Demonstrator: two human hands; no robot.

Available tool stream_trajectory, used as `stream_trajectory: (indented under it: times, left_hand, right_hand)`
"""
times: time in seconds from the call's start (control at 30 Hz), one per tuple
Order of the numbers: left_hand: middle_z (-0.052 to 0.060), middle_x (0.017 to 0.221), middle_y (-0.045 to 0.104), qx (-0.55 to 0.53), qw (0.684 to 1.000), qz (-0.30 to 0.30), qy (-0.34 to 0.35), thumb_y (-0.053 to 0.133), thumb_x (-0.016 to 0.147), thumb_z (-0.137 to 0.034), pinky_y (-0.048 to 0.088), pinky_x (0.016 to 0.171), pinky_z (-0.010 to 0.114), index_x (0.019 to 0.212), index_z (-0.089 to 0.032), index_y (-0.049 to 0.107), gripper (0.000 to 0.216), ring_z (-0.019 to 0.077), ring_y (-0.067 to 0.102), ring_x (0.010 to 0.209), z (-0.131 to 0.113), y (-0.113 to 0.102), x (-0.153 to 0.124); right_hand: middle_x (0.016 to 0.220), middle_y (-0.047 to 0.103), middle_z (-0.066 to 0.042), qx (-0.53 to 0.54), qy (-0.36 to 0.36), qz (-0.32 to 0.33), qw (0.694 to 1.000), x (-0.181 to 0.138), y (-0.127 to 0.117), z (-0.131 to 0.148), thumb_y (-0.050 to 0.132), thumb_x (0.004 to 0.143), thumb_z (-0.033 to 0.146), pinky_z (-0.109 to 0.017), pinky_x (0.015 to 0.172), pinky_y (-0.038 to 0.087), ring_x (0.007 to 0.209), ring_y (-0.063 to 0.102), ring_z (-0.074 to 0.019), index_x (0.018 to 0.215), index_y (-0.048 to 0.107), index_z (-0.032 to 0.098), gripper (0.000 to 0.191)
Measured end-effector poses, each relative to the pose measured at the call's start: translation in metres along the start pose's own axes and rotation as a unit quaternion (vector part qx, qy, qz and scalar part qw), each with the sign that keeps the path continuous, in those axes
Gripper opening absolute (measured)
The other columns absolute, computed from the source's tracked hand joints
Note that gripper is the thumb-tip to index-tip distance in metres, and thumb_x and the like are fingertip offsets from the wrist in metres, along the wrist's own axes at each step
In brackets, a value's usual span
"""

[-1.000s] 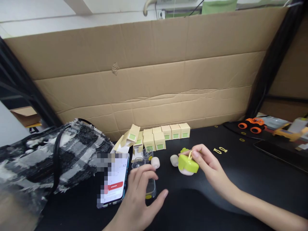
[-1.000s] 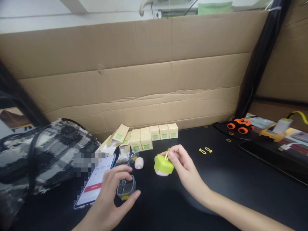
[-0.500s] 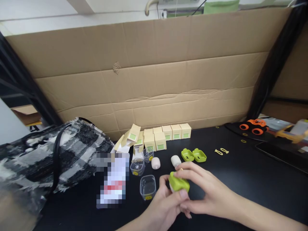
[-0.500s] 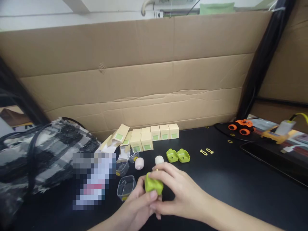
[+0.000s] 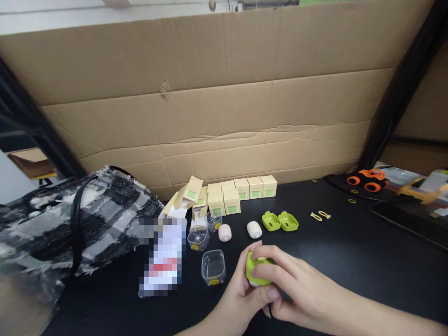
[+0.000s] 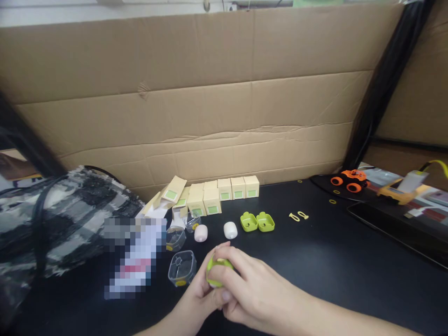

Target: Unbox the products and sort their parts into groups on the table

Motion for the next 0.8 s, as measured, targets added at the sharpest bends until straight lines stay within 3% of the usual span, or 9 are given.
stream_trajectory:
  times: [0.1, 0.2, 0.3, 0.43, 0.57, 0.7, 0.8]
  left_hand:
    - [0.000, 0.087, 0.054, -0.001, 1.000, -0.015, -0.003, 0.076, 0.068, -0.042, 0.039, 0.058, 0.022, 0.125, -0.024, 0.037, 0.072, 0.0091, 0.048, 0.064, -0.004, -0.001, -0.001]
    - [0.000, 0.085, 0.054, 0.020, 1.000, -0.008, 0.015, 0.075, 0.069, -0.043, 0.040, 0.070, 0.024, 0.116, -0.021, 0.047, 0.059, 0.0120, 0.050, 0.075, -0.013, -0.002, -0.002]
    - [-0.001, 0.081, 0.051, 0.049, 0.998, 0.020, 0.015, 0.070, 0.074, -0.043, 0.039, 0.070, 0.024, 0.114, -0.020, 0.048, 0.051, 0.0111, 0.048, 0.073, -0.017, -0.003, -0.004]
    - [0.002, 0.097, 0.053, 0.072, 0.995, 0.062, 0.007, 0.070, 0.075, -0.040, 0.039, 0.073, 0.025, 0.127, -0.023, 0.038, 0.064, 0.0120, 0.051, 0.079, -0.007, -0.005, -0.005]
    - [0.009, 0.122, 0.049, 0.080, 0.996, 0.048, -0.005, 0.067, 0.077, -0.042, 0.039, 0.083, 0.030, 0.144, -0.027, 0.010, 0.089, 0.0186, 0.053, 0.097, 0.009, -0.011, -0.005]
    - [0.010, 0.127, 0.048, 0.083, 0.996, 0.026, -0.009, 0.065, 0.078, -0.043, 0.040, 0.080, 0.031, 0.145, -0.029, 0.011, 0.088, 0.0195, 0.055, 0.094, 0.015, -0.016, -0.005]
    - [0.010, 0.131, 0.044, 0.087, 0.995, 0.047, -0.032, 0.069, 0.073, -0.044, 0.040, 0.074, 0.028, 0.145, -0.030, 0.012, 0.093, 0.0188, 0.055, 0.091, 0.014, -0.016, -0.006]
  right_hand:
    - [0.112, 0.054, -0.007, 0.060, 0.030, -0.022, 0.998, -0.002, 0.000, -0.006, 0.045, 0.066, 0.000, -0.027, 0.083, 0.052, 0.102, 0.058, -0.0179, 0.113, 0.043, 0.025, 0.053]
    - [0.115, 0.052, -0.007, 0.098, 0.040, -0.057, 0.993, -0.004, -0.002, -0.010, 0.047, 0.063, 0.000, -0.027, 0.086, 0.051, 0.104, 0.058, -0.0178, 0.119, 0.040, 0.025, 0.061]
    - [0.118, 0.054, -0.006, 0.094, 0.026, -0.041, 0.994, -0.003, -0.004, -0.008, 0.051, 0.064, 0.002, -0.027, 0.090, 0.048, 0.106, 0.057, -0.0177, 0.121, 0.039, 0.026, 0.063]
    - [0.117, 0.056, -0.007, 0.089, 0.044, 0.008, 0.995, -0.002, -0.003, -0.006, 0.053, 0.069, 0.007, -0.028, 0.089, 0.050, 0.104, 0.057, -0.0188, 0.118, 0.043, 0.023, 0.053]
    - [0.110, 0.058, -0.010, 0.059, 0.046, 0.032, 0.997, -0.001, 0.006, -0.004, 0.044, 0.062, 0.001, -0.030, 0.081, 0.053, 0.099, 0.058, -0.0207, 0.112, 0.050, 0.019, 0.053]
    - [0.112, 0.056, -0.010, 0.063, 0.052, 0.049, 0.995, -0.001, 0.012, -0.006, 0.042, 0.059, -0.001, -0.031, 0.081, 0.053, 0.101, 0.056, -0.0212, 0.114, 0.051, 0.020, 0.060]
    - [0.115, 0.054, -0.008, 0.101, 0.072, 0.069, 0.990, -0.002, 0.008, -0.008, 0.048, 0.063, 0.000, -0.029, 0.084, 0.051, 0.102, 0.055, -0.0197, 0.121, 0.050, 0.023, 0.062]
Point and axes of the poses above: each hand's wrist, its own x-axis towards the middle knuckle, its own y-axis out of the palm, z = x × y, the point moved 6 cm from there along x, towards the middle knuckle
